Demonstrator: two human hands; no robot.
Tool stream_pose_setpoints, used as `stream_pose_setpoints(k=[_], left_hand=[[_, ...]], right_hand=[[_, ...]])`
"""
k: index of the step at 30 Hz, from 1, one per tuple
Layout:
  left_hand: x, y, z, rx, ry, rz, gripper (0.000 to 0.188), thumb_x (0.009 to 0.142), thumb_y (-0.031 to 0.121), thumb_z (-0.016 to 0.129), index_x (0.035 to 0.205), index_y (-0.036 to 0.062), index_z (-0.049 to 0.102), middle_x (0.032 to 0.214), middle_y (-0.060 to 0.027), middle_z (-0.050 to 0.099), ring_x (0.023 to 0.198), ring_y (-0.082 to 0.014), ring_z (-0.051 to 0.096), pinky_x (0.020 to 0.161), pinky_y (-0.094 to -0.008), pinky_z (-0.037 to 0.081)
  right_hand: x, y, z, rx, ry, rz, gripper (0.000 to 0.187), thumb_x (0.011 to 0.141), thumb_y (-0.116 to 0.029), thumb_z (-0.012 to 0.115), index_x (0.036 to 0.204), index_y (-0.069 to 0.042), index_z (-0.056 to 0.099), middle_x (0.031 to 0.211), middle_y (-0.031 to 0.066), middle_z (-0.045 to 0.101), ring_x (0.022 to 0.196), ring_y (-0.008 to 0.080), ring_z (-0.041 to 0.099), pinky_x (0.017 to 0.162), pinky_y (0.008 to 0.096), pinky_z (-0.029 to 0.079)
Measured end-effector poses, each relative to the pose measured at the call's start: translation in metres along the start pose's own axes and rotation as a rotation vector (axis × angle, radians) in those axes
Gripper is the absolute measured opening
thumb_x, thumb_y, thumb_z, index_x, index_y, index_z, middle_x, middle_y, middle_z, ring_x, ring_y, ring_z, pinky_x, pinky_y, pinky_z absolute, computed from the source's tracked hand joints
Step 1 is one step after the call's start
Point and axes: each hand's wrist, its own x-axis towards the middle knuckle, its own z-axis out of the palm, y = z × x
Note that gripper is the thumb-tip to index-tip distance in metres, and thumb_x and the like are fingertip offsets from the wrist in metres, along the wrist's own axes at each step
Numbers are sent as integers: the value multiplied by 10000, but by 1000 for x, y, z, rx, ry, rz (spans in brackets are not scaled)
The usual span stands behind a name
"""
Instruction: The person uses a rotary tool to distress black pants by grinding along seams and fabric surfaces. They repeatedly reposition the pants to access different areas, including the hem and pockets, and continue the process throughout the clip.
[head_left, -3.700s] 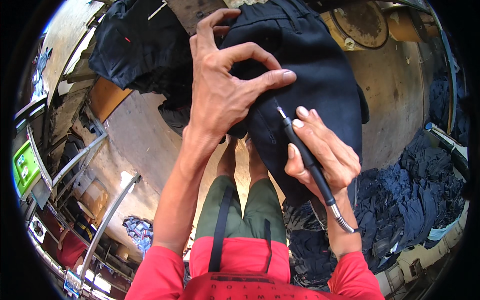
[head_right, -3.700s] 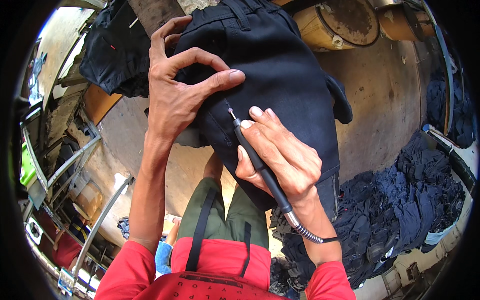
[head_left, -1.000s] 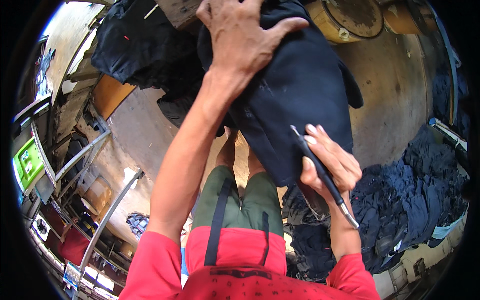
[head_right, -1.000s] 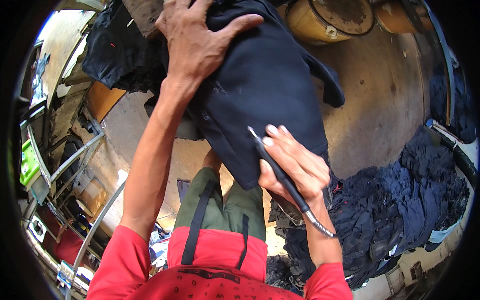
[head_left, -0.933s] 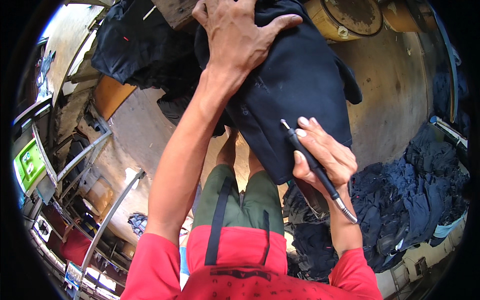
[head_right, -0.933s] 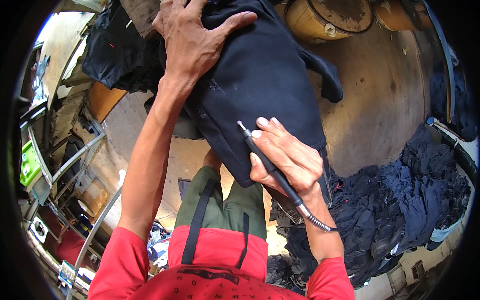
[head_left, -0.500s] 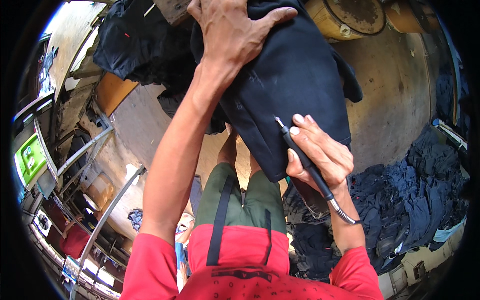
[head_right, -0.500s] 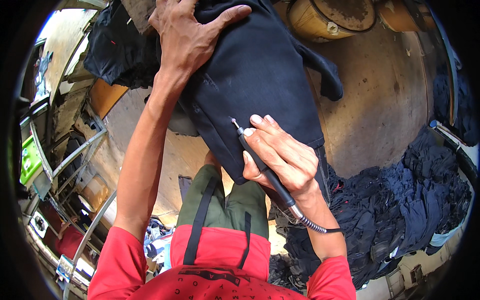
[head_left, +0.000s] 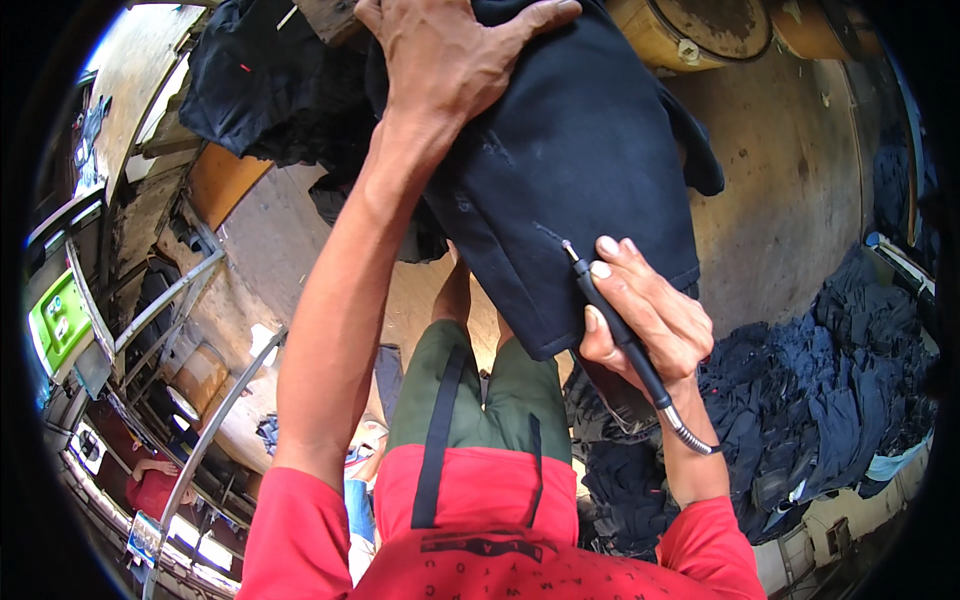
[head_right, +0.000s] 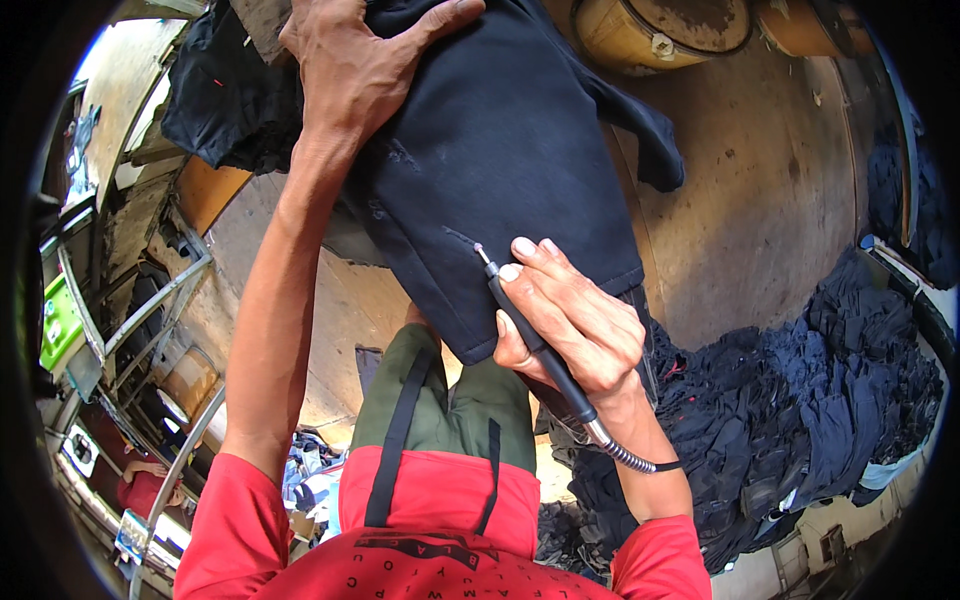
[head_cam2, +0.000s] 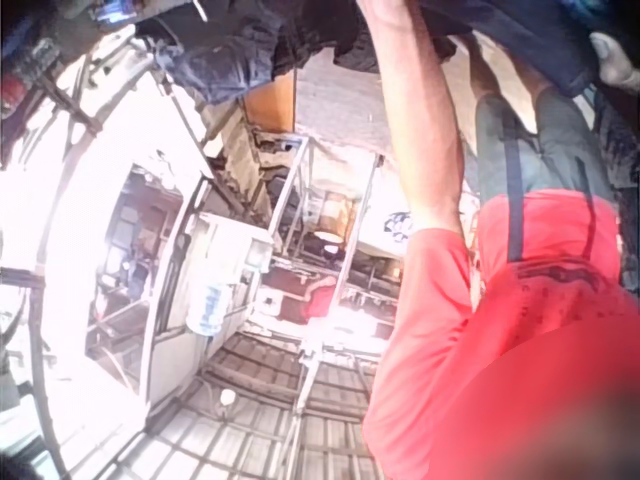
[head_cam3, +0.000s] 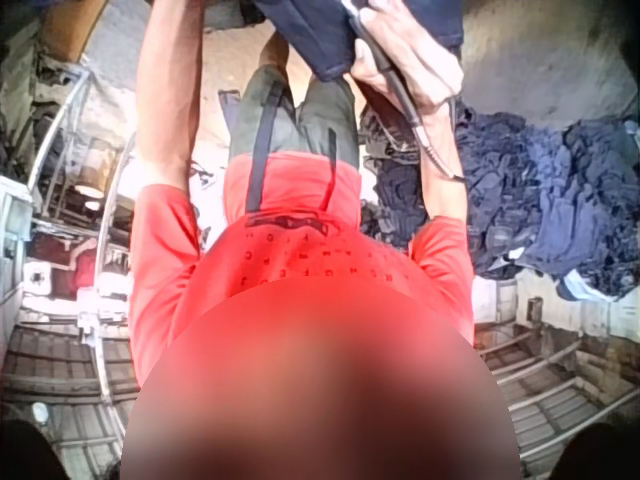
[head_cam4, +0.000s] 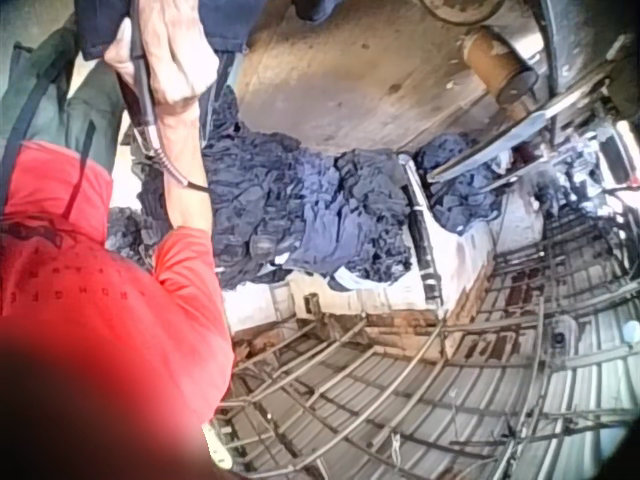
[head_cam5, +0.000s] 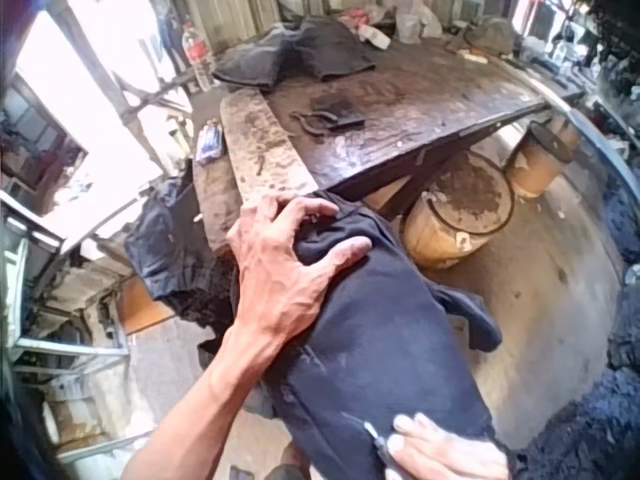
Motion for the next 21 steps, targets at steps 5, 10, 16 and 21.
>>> stream_pose_setpoints(k=[5, 10, 16, 21], left_hand=[[-1, 0, -1, 11, -7, 15, 492, 831, 466, 932, 1139, 104, 806, 1225, -106, 688, 1280, -320, 590, 1176, -491, 363], [-1, -1, 0, 20, -9, 16, 491, 833, 462, 931, 1145, 104, 808, 1234, -101, 687, 1286, -317, 586, 1182, -492, 359], [-1, -1, 1, 19, 12, 5, 493, 836, 471, 925, 1146, 104, 812, 1233, -98, 690, 1275, -314, 594, 1177, -489, 362], [-2, -3, 2, -1, 17, 38, 487, 830, 473, 928, 1131, 108, 815, 1229, -99, 690, 1269, -312, 603, 1170, -485, 363]], right_hand=[[-6, 0, -2, -11, 18, 21, 319, 802, -6, 804, 1116, 48, 812, 1060, 206, 820, 1088, 373, 822, 1026, 478, 667], [-13, 0, -5, -27, 18, 30, 327, 809, 0, 794, 1132, 51, 809, 1057, 217, 820, 1086, 375, 823, 1026, 479, 666], [-10, -6, -4, -18, 87, 61, 306, 868, -35, 757, 1149, 81, 790, 1105, 275, 818, 1088, 401, 820, 1029, 471, 653], [7, -3, 13, -56, 109, 38, 320, 812, 3, 808, 1125, 69, 808, 1037, 220, 825, 1075, 380, 825, 1019, 483, 665]])
